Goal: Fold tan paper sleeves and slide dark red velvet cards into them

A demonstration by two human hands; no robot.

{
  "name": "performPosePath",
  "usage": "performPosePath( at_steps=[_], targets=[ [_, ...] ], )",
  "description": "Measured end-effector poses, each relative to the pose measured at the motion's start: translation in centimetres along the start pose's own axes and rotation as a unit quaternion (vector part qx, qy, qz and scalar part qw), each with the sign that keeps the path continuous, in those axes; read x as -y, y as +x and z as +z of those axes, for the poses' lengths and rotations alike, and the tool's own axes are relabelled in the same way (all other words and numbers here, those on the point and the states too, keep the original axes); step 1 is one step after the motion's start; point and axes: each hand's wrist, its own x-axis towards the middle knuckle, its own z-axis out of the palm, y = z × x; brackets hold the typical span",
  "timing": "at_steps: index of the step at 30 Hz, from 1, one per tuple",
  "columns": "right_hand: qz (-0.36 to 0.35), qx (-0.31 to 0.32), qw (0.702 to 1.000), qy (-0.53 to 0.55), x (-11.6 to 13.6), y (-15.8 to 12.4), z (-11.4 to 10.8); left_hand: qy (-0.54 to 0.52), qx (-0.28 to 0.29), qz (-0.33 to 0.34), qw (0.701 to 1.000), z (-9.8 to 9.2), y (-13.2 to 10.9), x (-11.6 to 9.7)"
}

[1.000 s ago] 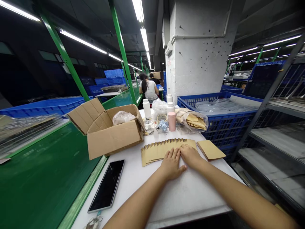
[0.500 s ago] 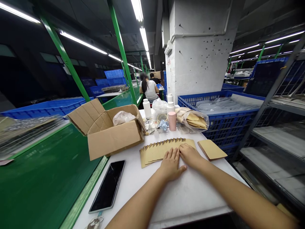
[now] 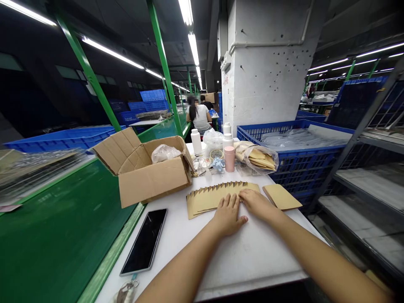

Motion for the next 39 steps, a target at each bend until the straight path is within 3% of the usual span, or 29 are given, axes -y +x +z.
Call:
performPosePath(
  at_steps=[29,39],
  targets=[
    [0.007,0.0,0.999,0.041,-0.4,0.0,-0.3,0.01,-0.002,0.015,1.0,-0.1,0.0,0.1],
    [0.044,0.007,0.999,0.019,0.6,-0.2,-1.3,0.003,-0.007,0.014,1.0,0.0,0.1,0.1]
  ],
)
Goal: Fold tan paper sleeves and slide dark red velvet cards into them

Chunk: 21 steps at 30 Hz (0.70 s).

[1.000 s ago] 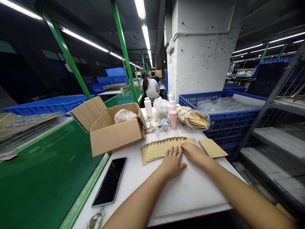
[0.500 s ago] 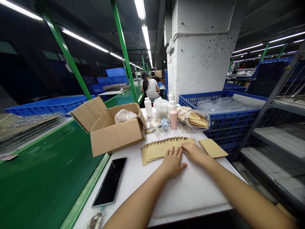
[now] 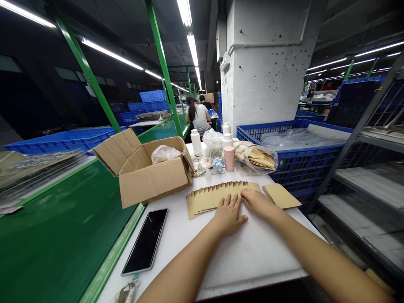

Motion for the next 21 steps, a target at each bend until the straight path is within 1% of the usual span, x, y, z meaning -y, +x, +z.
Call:
performPosePath(
  at_steps=[8,16,21],
  targets=[
    [-0.01,-0.005,1.0,-0.001,-0.2,-0.1,-0.1,0.007,0.004,-0.008,1.0,0.0,0.0,0.0],
    [0.002,-0.025,1.0,0.008,-0.8,0.0,0.6,0.015,-0.013,0.0,1.0,0.4,0.1,0.0],
    [-0.001,-0.062,0.995,-0.078,-0.9,0.7,1.1,0.023,-0.011,-0.009,1.0,0.2,0.2,-0.2]
  ],
)
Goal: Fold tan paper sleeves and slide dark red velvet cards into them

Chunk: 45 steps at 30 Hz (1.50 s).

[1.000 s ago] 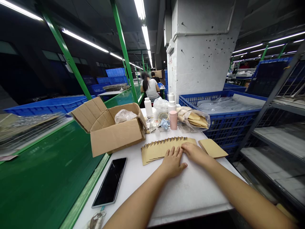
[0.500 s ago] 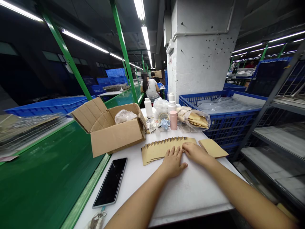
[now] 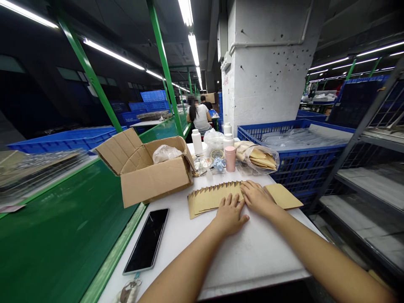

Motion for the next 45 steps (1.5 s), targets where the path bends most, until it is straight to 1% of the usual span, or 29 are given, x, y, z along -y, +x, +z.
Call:
performPosePath(
  at_steps=[3,7,17,22,25,27,29,31,38,45],
  targets=[
    [0.014,0.007,0.999,-0.032,-0.1,0.8,0.5,0.002,-0.003,0.003,1.0,0.0,0.0,-0.1],
    [0.021,0.023,0.999,-0.038,-0.3,1.6,1.0,0.0,-0.01,0.007,1.0,0.0,0.0,0.0],
    [0.028,0.011,0.998,-0.056,-0.4,1.1,0.9,-0.002,-0.01,0.003,1.0,-0.1,0.0,-0.1],
    [0.072,-0.026,0.996,-0.054,-1.2,0.9,0.5,0.001,-0.014,0.006,1.0,0.1,0.0,0.0],
    [0.096,-0.014,0.994,-0.054,-1.7,0.4,0.0,0.006,-0.016,0.004,1.0,0.3,0.0,0.0],
    [0.09,0.016,0.995,-0.051,-1.7,0.0,-0.2,0.008,-0.017,0.004,1.0,0.3,0.0,0.0],
    [0.066,0.045,0.996,-0.038,-1.5,-0.4,-0.3,0.008,-0.017,0.005,1.0,0.3,0.0,0.0],
    [0.039,0.062,0.997,-0.02,-1.3,-0.7,-0.3,0.008,-0.018,0.007,1.0,0.3,0.0,0.0],
    [-0.008,0.077,0.995,0.066,-1.1,-0.8,0.3,0.006,-0.018,0.006,1.0,0.3,0.0,0.1],
    [0.008,0.086,0.993,0.084,-1.4,-1.0,0.8,0.005,-0.018,0.001,1.0,0.2,0.0,0.1]
  ],
)
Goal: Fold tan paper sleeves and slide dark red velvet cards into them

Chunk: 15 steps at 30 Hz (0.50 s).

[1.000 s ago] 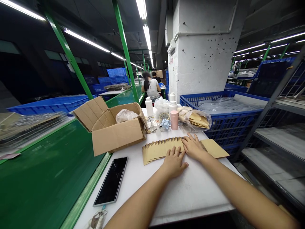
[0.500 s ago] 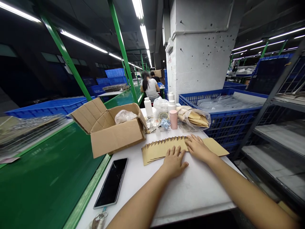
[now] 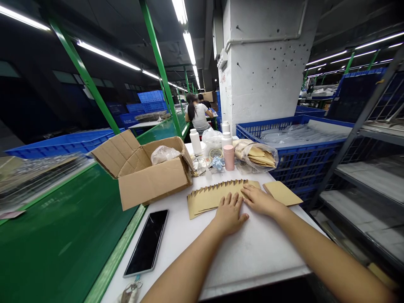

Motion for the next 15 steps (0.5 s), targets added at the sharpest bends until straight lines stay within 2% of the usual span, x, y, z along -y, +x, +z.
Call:
performPosePath(
  at_steps=[15],
  targets=[
    [0.006,0.0,1.0,0.001,0.02,-0.04,-0.32,-0.004,0.007,0.002,1.0,0.12,0.02,0.19]
  ],
)
